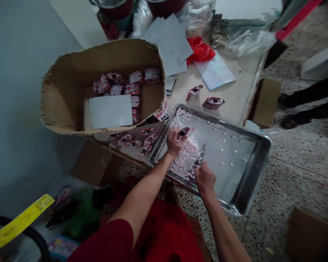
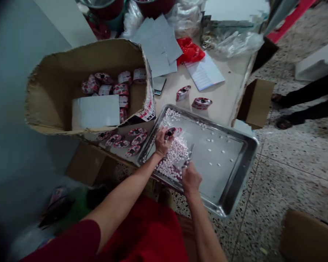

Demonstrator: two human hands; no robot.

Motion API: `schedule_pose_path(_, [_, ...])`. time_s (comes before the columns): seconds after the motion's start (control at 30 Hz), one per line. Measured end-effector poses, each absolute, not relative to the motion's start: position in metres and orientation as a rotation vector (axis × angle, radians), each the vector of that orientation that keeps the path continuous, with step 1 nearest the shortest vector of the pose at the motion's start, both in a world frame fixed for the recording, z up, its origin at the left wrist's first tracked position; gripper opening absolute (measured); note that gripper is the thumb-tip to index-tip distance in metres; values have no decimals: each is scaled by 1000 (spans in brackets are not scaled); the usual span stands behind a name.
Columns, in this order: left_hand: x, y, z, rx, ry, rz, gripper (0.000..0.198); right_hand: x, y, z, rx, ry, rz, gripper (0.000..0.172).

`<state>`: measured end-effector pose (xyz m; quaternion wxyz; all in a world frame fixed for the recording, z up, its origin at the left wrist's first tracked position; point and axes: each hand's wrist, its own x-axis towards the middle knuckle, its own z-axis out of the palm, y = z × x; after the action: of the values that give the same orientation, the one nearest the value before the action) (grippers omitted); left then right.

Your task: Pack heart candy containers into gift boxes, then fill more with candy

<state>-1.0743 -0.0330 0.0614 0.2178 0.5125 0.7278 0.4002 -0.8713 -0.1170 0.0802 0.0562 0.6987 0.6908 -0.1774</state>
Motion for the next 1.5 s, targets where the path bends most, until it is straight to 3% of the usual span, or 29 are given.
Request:
schedule_pose_path(0.13, [-1034,-39,59,1255,1906,1187,44,-916,-108,81,2205,2168,-829,35])
schedule_pose_path(0.27, [-1006,-46,75,931,1781,1293,36,-921,-99,79,2341,2136,-1429,43])
schedule_pose_path(0.4, [-1009,-51,104,907,1827,1321,33,-902,-96,84,2453,1713,-2099,53])
schedule_pose_path(0.5, [-1028,-56,126,1008,1899,1288,34,-878,-101,97,2441,1461,-2328,53])
schedule_pose_path(0.93, [-1075,-137,167,1392,2140,1180,32,-810,-126,142,2577,1373,-2466,58])
schedule_pose_path(1.3, [-1163,-211,169,1372,2378,986,41,-835,-138,137,2467,1318,-2577,62])
schedule_pose_path(1.5, [-1191,-213,158,1396,2370,847,34,-840,-130,125,2581,1359,-2456,56])
